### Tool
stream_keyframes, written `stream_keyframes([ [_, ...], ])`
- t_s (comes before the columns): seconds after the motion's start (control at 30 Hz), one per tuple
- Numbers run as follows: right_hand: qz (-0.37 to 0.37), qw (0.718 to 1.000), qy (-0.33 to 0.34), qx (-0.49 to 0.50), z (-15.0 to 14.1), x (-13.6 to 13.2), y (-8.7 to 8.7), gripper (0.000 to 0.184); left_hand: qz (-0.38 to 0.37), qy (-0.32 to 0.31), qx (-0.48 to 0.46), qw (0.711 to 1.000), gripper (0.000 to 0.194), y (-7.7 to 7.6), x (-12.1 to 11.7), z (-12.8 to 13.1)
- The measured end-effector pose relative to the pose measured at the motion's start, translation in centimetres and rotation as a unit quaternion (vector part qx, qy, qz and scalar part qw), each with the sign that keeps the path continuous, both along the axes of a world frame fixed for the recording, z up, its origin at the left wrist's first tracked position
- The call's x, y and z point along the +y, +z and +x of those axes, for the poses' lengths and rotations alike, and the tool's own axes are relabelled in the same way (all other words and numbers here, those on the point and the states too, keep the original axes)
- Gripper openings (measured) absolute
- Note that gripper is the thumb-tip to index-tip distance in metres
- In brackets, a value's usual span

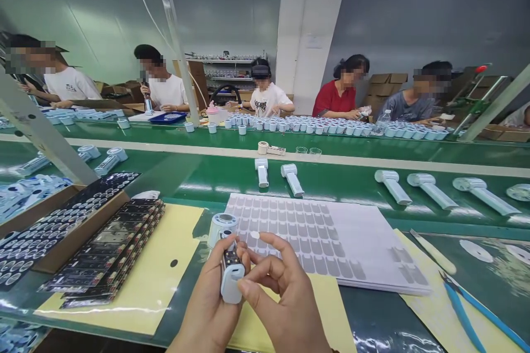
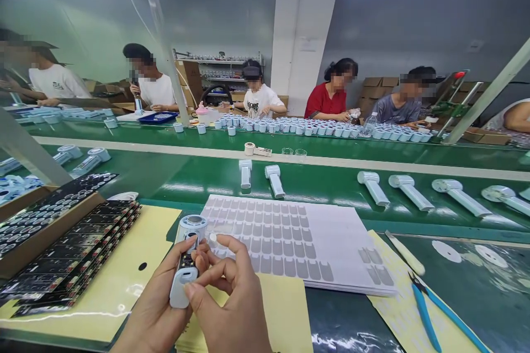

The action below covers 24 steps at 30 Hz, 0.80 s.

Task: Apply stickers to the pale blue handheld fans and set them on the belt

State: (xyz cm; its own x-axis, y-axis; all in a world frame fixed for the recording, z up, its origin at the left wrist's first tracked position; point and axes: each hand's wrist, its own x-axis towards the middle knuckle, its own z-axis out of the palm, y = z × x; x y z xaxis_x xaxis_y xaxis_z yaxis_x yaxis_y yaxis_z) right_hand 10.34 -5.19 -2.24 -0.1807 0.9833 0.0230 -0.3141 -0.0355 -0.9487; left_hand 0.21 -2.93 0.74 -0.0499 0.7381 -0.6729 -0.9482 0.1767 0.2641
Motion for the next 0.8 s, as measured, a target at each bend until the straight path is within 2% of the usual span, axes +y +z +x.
stream_keyframes([
  [0.6, -0.005, 0.999, 0.012, -0.043, -0.66, 0.64, -0.05, 0.054, 0.01, 0.023, -0.022, 0.999, 0.009, -0.4, 0.13, -0.34],
  [0.7, 0.041, 0.995, -0.01, -0.088, -0.82, 0.27, -0.25, 0.053, 0.005, 0.036, -0.038, 0.999, 0.009, -0.34, -0.03, -0.17],
  [0.8, 0.122, 0.975, -0.057, -0.174, -0.75, -0.01, -0.33, 0.059, -0.011, 0.039, -0.031, 0.999, 0.014, 0.07, -0.38, 0.1],
])
